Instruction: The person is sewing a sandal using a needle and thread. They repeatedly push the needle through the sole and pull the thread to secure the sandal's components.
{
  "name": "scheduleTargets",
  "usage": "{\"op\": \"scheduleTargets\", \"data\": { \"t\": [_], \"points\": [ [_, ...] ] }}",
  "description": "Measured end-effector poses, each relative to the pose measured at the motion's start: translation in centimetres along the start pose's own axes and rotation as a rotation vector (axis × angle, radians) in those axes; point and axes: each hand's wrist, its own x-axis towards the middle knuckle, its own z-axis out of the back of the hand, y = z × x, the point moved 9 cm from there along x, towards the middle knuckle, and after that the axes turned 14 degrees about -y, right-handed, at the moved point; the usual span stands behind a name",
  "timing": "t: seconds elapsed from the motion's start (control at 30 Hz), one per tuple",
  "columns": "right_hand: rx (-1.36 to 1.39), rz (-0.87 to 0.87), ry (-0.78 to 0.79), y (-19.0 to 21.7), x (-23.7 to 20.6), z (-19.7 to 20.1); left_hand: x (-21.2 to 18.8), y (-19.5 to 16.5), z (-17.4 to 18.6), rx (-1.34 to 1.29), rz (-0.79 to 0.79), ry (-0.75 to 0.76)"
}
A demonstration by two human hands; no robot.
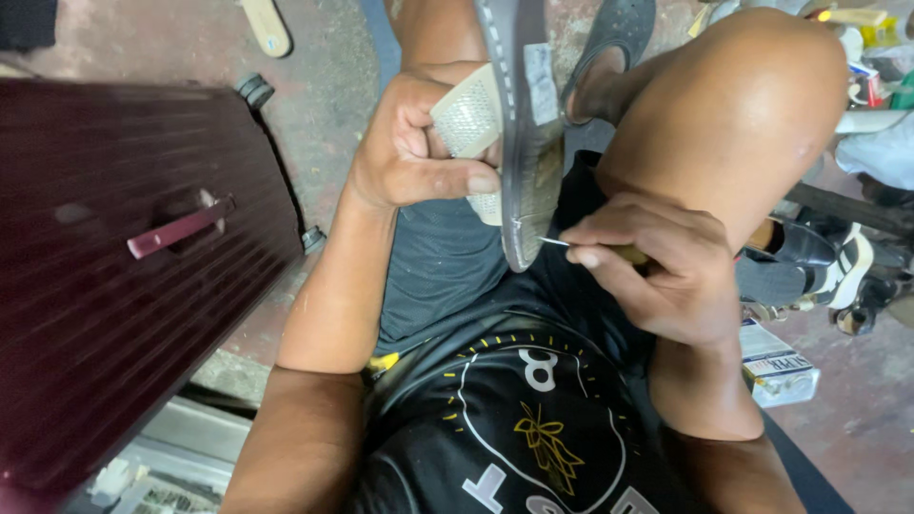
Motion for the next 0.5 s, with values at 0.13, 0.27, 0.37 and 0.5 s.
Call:
{"op": "scheduleTargets", "data": {
  "t": [0.13, 0.27, 0.37, 0.5],
  "points": [
    [-0.020, -0.037, 0.042, -0.6, 0.5, -1.4, -0.5, 0.2, 0.3, 0.067, 0.028, 0.009],
    [0.011, -0.017, 0.033, 0.3, 1.3, -1.5, -0.3, 0.3, 0.0, 0.045, 0.006, 0.029],
    [0.062, -0.036, 0.068, 0.2, 1.3, -1.8, -0.2, 0.4, -0.1, 0.046, 0.011, 0.010],
    [0.229, -0.099, 0.113, -2.4, -0.4, -1.8, -0.3, 0.3, 0.0, 0.028, 0.028, 0.013]
  ]
}}
